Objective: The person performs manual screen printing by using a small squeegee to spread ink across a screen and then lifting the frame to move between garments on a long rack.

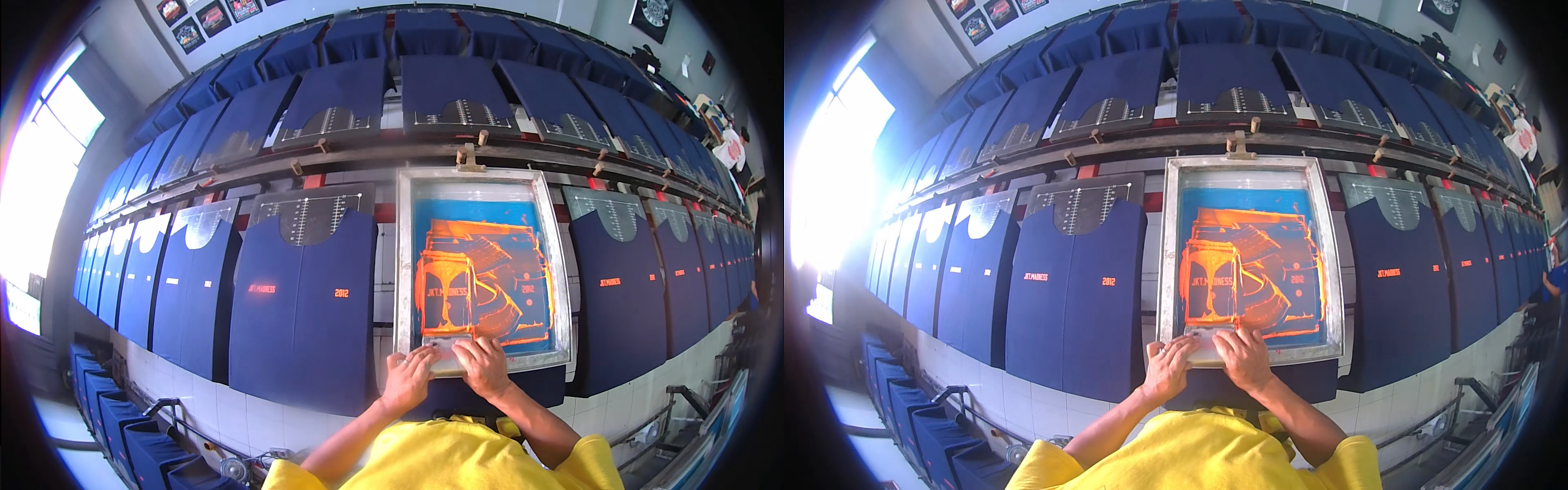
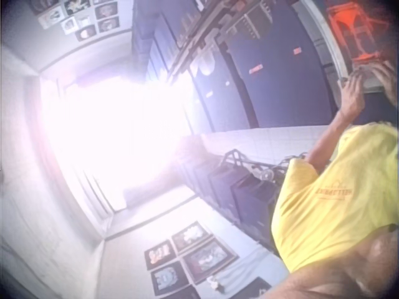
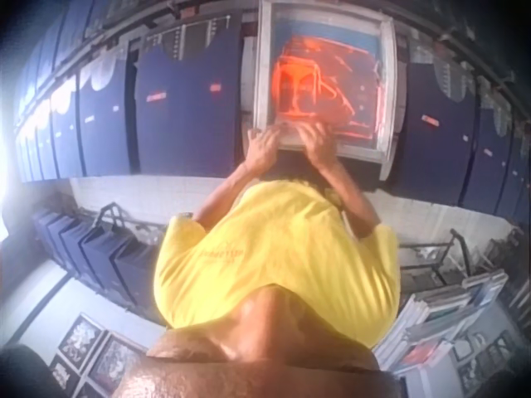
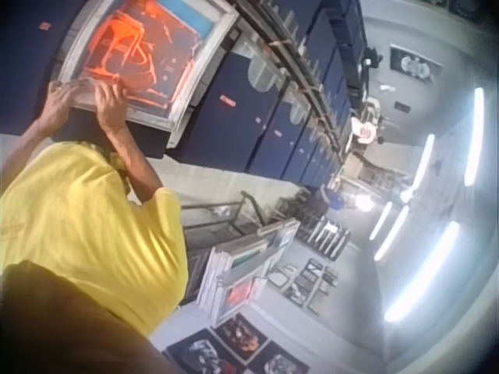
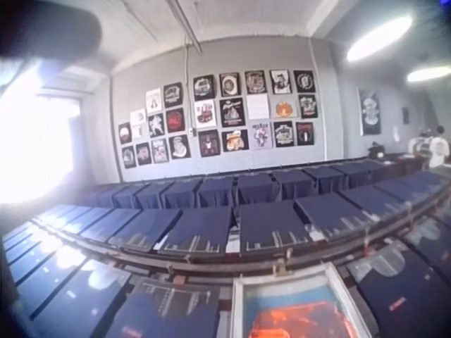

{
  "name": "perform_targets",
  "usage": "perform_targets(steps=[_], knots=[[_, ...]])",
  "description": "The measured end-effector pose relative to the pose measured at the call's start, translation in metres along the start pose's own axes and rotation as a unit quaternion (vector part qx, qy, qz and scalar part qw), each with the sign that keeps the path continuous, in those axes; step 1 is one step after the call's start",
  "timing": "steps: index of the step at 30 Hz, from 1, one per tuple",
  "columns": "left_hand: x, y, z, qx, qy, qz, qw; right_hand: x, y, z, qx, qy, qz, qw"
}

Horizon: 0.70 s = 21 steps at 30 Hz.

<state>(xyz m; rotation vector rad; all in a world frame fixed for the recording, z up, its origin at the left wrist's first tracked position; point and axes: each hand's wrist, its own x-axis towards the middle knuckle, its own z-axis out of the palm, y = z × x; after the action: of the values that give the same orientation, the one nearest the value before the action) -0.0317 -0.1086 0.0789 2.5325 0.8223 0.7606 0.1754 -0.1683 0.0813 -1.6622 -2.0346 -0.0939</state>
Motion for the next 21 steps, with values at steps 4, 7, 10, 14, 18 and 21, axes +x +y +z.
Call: perform_targets(steps=[4, 7, 10, 14, 18, 21], knots=[[0.045, -0.042, 0.021, 0.005, 0.032, 0.003, 0.999, 0.041, 0.031, 0.017, 0.008, -0.003, 0.037, 0.999], [0.101, -0.077, 0.020, 0.011, 0.052, 0.043, 0.998, 0.090, 0.066, 0.028, -0.021, 0.027, 0.025, 0.999], [0.154, -0.092, 0.006, -0.032, 0.020, -0.014, 0.999, 0.139, 0.100, 0.021, -0.008, -0.021, 0.052, 0.998], [0.169, -0.088, -0.010, -0.051, 0.028, -0.032, 0.998, 0.161, 0.097, -0.004, 0.000, -0.041, 0.044, 0.998], [0.163, -0.061, -0.028, -0.052, 0.071, 0.016, 0.996, 0.151, 0.080, -0.032, -0.015, 0.022, 0.009, 1.000], [0.135, -0.051, -0.032, -0.017, 0.093, 0.060, 0.994, 0.128, 0.056, -0.040, -0.047, 0.047, -0.009, 0.998]])
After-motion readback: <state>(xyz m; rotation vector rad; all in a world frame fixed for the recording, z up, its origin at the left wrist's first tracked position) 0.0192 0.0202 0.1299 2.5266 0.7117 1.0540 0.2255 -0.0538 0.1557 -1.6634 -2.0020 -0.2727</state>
